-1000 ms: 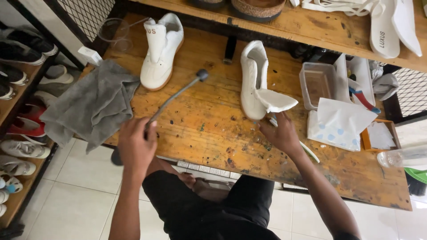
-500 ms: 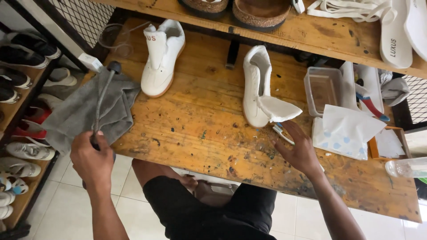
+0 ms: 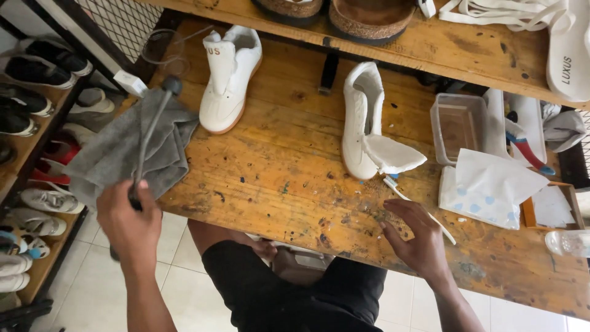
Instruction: A person is meticulously cleaning a white sneaker using a toothbrush and a cleaning solution at a wooden workbench.
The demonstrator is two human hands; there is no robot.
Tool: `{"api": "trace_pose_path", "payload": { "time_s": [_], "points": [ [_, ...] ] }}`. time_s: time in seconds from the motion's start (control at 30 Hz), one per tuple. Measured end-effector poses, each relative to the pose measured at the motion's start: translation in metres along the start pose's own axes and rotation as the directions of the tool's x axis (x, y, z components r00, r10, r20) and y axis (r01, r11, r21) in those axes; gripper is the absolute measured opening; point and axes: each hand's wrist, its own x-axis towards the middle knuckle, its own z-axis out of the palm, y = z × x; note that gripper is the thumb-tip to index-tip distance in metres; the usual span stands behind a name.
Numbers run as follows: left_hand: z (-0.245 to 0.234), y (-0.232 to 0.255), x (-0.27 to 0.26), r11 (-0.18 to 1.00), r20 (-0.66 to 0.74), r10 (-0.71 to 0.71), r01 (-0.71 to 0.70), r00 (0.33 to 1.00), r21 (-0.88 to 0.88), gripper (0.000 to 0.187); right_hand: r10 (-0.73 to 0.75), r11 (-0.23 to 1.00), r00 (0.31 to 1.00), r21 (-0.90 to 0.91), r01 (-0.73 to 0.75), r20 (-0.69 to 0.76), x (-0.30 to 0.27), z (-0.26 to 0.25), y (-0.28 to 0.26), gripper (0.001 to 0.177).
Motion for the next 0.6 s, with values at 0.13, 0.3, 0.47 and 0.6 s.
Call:
{"api": "trace_pose_path", "payload": {
  "time_s": [0.13, 0.3, 0.47, 0.6],
  "points": [
    [0.035, -0.013, 0.047, 0.997, 0.063, 0.072, -0.07, 0.995, -0.032, 0.016, -0.055, 0.998, 0.998, -0.006, 0.055, 0.023, -0.003, 0.011, 0.009, 0.029],
    [0.091, -0.014, 0.105, 0.973, 0.11, 0.175, -0.155, 0.978, -0.169, 0.023, -0.038, 0.999, 0.998, 0.001, 0.038, 0.042, -0.016, 0.021, 0.018, 0.028],
    [0.153, -0.019, 0.146, 0.978, 0.138, 0.209, -0.207, 0.968, -0.029, 0.022, -0.009, 1.0, 0.996, 0.011, 0.009, 0.084, -0.027, 0.024, 0.022, 0.03],
    [0.171, -0.007, 0.16, 0.989, 0.183, 0.139, -0.146, 0.973, 0.028, 0.017, -0.034, 0.999, 0.995, 0.022, 0.032, 0.092, -0.027, 0.022, 0.016, 0.026]
  ]
}}
